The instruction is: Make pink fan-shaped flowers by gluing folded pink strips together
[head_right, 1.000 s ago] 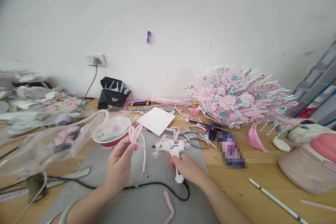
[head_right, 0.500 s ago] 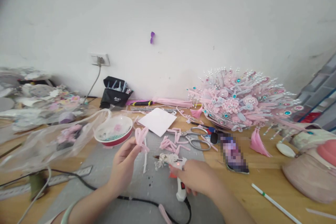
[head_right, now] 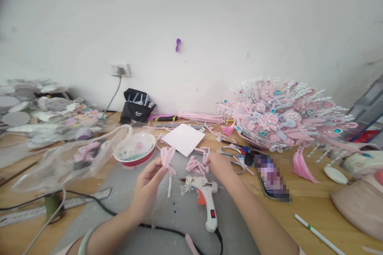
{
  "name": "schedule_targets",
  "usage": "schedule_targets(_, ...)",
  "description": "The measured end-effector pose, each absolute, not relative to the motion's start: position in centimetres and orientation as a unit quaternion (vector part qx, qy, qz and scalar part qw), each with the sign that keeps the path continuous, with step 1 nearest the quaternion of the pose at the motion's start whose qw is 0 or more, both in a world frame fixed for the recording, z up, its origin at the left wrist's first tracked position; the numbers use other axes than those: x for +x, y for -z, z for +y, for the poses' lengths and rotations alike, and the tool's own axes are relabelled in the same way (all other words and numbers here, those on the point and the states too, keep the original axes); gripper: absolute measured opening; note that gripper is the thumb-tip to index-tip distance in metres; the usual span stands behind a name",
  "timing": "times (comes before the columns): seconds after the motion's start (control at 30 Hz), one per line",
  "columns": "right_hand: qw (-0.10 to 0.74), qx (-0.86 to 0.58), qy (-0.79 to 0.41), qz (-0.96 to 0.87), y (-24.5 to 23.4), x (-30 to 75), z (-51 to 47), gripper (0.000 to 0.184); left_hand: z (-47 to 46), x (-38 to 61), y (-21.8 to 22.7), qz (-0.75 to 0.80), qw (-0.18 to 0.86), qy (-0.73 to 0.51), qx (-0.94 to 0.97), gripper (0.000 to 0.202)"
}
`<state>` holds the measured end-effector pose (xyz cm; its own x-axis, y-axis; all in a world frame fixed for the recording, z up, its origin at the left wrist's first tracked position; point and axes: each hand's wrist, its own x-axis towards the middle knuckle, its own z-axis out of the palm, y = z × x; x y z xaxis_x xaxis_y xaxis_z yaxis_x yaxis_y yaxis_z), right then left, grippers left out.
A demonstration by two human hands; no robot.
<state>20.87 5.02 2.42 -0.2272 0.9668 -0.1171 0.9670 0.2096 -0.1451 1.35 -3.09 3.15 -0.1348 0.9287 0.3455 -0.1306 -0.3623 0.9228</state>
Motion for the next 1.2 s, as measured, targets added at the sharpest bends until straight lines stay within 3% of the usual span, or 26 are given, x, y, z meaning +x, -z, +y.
schedule_targets(0.2,-0.027,0.622,0.095,0.777,-2.0,21.1,4.9,0.021,-3.1,1.4,-3.1,0.382,0.42,-0.645,0.512,0.01)
schedule_targets(0.4,-0.107,0.606,0.136,0.776,-4.1,20.7,3.5,0.019,-3.2,1.4,-3.0,0.382,0.412,-0.639,0.525,0.011)
schedule_targets(0.43,-0.137,0.599,0.156,0.773,-4.6,20.4,3.0,0.017,-3.3,1.3,-3.0,0.381,0.407,-0.636,0.533,0.011)
schedule_targets(0.53,-0.361,0.534,0.324,0.693,-5.7,19.0,0.9,0.011,-3.4,1.3,-2.7,0.383,0.388,-0.623,0.562,0.012)
schedule_targets(0.67,-0.451,0.456,0.406,0.651,-5.7,17.2,-1.7,0.014,-3.6,1.3,-2.3,0.374,0.363,-0.611,0.596,0.011)
schedule_targets(0.8,-0.502,0.438,0.379,0.643,-4.6,16.3,-3.1,0.017,-3.9,1.2,-2.0,0.357,0.341,-0.617,0.613,0.008)
schedule_targets(1.2,-0.513,0.384,0.177,0.747,-4.2,16.1,-4.3,0.009,-4.2,1.2,-1.7,0.334,0.323,-0.604,0.648,0.011)
